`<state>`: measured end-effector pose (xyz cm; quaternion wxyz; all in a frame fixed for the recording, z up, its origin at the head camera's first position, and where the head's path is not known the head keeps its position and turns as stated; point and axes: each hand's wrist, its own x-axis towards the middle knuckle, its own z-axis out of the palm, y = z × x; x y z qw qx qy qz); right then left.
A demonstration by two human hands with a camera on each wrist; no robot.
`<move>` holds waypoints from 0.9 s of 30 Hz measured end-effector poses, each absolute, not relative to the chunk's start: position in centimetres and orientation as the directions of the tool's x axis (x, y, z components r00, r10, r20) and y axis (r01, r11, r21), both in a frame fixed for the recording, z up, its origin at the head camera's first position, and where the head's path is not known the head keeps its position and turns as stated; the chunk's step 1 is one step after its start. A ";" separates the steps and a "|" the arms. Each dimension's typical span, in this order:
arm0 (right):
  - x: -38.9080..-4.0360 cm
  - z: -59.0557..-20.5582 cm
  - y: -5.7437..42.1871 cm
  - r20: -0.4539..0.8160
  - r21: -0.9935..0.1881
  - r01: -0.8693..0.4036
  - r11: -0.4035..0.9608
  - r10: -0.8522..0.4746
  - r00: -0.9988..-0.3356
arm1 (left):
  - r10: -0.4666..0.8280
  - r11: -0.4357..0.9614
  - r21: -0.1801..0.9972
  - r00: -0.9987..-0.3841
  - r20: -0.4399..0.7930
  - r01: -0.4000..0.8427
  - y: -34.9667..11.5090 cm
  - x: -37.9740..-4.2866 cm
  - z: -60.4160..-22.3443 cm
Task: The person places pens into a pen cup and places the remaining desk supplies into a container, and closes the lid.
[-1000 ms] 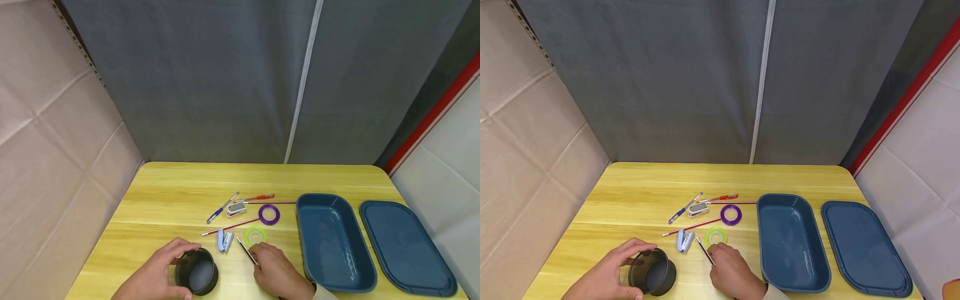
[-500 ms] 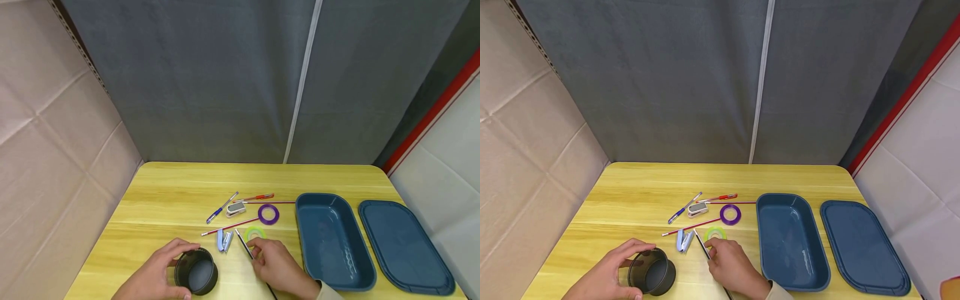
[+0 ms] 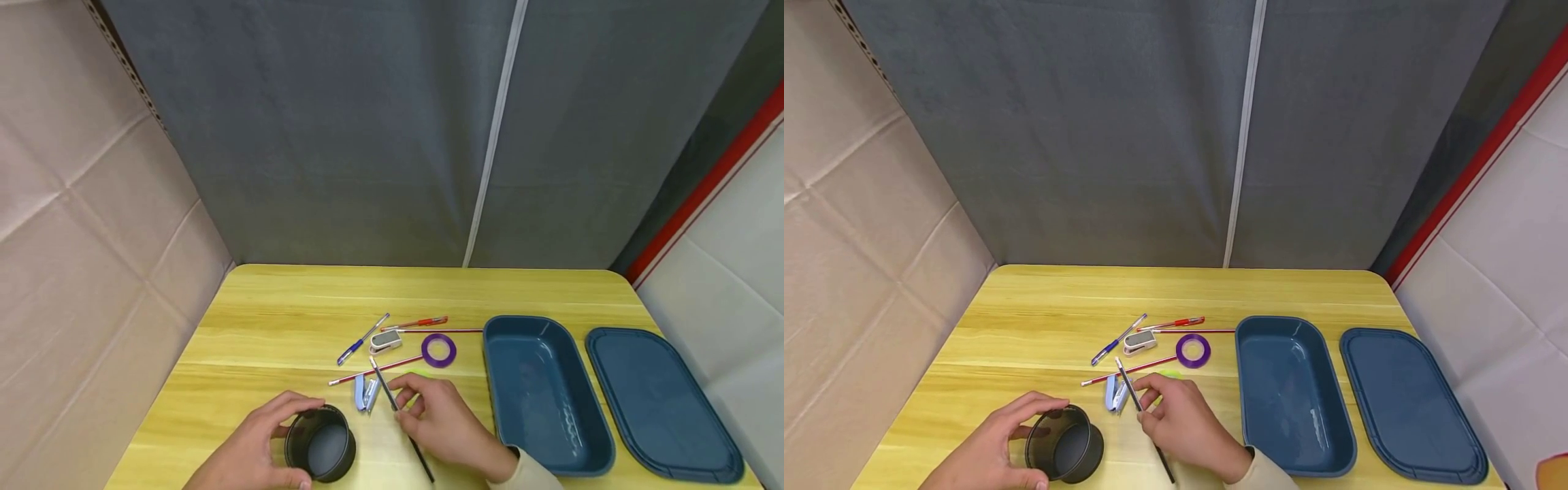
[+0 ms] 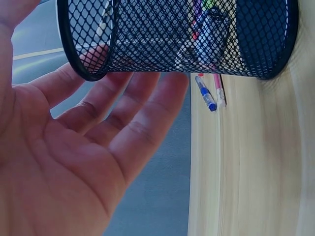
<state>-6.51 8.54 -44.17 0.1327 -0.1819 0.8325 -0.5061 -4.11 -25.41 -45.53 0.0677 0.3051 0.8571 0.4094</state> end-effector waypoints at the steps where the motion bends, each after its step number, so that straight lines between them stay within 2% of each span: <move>1: -6.5 -43.9 8.3 -0.029 -0.897 -0.169 0.408 -0.438 -0.899 | 0.575 0.481 0.748 -0.808 0.125 0.458 -25.4 -4.1 -45.4; 11: -7.2 -41.2 5.8 0.043 -0.957 -0.164 0.239 -0.443 -0.895 | 0.567 0.464 0.794 -0.820 0.074 0.392 -25.4 -4.1 -45.5; 21: -8.0 -39.5 2.7 0.107 -0.989 -0.141 0.043 -0.444 -0.890 | 0.578 0.453 0.782 -0.809 0.109 0.429 -25.4 -4.1 -45.4; 27: -8.4 -40.1 0.6 0.110 -0.993 -0.084 -0.079 -0.451 -0.886 | 0.576 0.434 0.790 -0.808 0.126 0.433 -25.5 -4.2 -45.7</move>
